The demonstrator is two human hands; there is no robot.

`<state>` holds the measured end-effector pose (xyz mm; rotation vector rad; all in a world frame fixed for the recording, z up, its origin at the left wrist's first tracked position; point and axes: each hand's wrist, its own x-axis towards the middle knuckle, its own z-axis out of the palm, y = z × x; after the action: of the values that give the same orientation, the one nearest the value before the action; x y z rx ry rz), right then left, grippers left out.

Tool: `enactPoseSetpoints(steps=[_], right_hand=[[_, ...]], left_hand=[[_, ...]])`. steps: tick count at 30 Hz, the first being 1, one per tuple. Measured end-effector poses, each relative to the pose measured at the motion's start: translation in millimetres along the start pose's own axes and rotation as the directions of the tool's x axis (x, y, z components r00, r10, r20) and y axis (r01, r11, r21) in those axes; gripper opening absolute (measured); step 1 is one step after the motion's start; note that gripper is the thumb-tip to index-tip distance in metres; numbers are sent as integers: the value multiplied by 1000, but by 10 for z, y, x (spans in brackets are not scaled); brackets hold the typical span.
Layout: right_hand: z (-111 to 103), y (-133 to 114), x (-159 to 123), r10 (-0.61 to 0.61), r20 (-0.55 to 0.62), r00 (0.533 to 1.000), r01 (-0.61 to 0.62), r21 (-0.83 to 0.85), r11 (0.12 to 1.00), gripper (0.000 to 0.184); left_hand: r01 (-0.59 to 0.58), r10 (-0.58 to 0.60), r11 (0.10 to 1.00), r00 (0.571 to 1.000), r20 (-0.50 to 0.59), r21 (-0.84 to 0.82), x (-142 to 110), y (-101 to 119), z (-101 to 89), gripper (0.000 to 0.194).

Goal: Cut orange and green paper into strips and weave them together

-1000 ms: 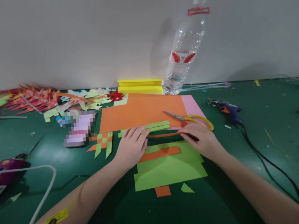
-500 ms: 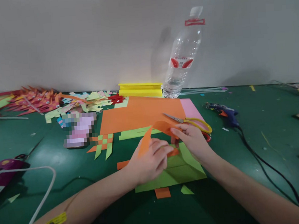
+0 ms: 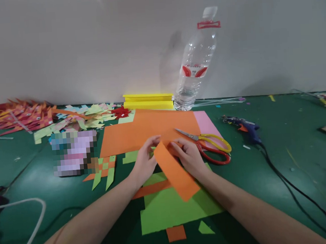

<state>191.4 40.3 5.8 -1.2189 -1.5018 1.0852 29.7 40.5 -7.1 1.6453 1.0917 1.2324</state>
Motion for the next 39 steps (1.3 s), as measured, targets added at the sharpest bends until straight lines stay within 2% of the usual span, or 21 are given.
enactPoseSetpoints(steps=[3, 10, 12, 15, 18, 21, 25, 28, 30, 35, 39], right_hand=[[-11, 56, -24, -56, 13, 998, 57, -86, 995, 31], [-35, 90, 9, 82, 106, 991, -85, 32, 996, 29], [-43, 88, 21, 132, 98, 986, -139, 72, 988, 29], [-49, 83, 34, 188, 66, 980, -196, 140, 971, 35], [-51, 79, 39, 190, 42, 981, -194, 179, 964, 38], [-54, 75, 35, 158, 45, 986, -164, 190, 968, 38], [-59, 72, 25, 119, 88, 989, -135, 202, 970, 39], [-58, 76, 23, 93, 102, 990, -113, 212, 971, 37], [-53, 82, 25, 91, 106, 990, -112, 206, 972, 36], [-36, 122, 39, 80, 133, 988, -107, 202, 974, 33], [-27, 157, 52, 49, 146, 988, -80, 214, 974, 29]], left_hand=[[70, -71, 995, 997, -18, -68, 1, 31, 3, 27], [222, -231, 972, 963, -142, -75, 41, 56, -50, 41], [255, -273, 959, 950, -149, -126, 41, 52, -54, 43], [243, -276, 947, 950, -143, -211, 36, 50, -39, 41], [238, -263, 940, 962, -77, -243, 33, 59, -23, 44], [240, -233, 945, 971, 57, -222, 28, 71, -23, 48], [164, -134, 977, 970, 200, -139, 16, 73, -34, 45], [117, -100, 991, 970, 220, -65, 18, 74, -33, 44], [114, -94, 990, 971, 219, -84, 26, 77, -25, 43], [223, -188, 963, 958, 216, -151, 36, 85, -2, 32], [256, -210, 943, 954, 214, -215, 32, 73, 4, 36]])
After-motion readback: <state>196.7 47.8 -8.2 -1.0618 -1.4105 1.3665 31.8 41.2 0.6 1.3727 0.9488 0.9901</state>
